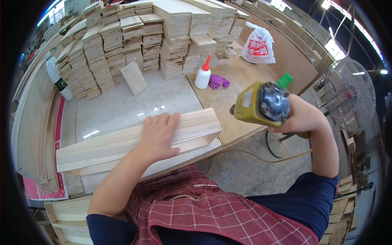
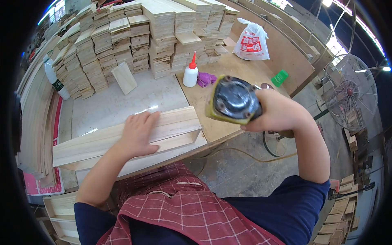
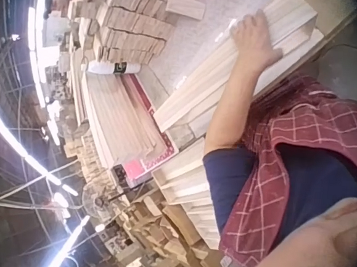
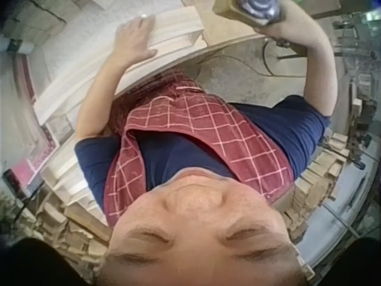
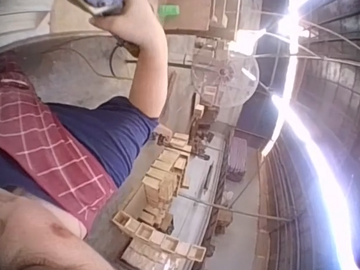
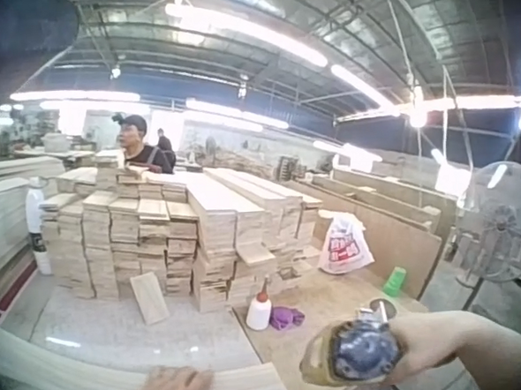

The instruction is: Assemble wooden boxes by applying wood glue and using a pneumatic nail gun to join slats.

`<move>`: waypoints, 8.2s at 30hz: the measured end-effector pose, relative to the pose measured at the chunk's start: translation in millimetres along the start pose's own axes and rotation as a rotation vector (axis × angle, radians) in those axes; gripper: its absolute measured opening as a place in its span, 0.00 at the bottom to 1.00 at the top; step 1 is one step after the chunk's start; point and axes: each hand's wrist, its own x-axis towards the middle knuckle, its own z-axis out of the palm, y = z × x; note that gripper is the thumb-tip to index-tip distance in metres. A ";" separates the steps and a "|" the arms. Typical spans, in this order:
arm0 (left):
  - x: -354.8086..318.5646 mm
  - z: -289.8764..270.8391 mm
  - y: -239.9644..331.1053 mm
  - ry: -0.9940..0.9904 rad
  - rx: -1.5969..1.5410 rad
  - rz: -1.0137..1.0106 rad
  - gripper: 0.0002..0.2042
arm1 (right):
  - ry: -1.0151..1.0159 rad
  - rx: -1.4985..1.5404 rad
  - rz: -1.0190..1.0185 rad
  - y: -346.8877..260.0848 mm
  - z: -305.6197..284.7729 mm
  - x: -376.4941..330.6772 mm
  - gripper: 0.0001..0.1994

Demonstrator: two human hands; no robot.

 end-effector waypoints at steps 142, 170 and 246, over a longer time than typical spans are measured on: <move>-114.7 38.8 -83.3 0.475 -0.985 -0.135 0.40 | -0.560 -0.018 -0.130 -223.7 92.7 115.6 0.09; -116.9 45.2 -80.7 0.463 -0.946 -0.141 0.30 | -0.589 -0.071 -0.107 -198.2 96.1 80.6 0.25; -321.6 11.5 -186.7 0.832 -1.422 -0.784 0.30 | 0.610 0.676 0.080 126.8 150.1 359.0 0.24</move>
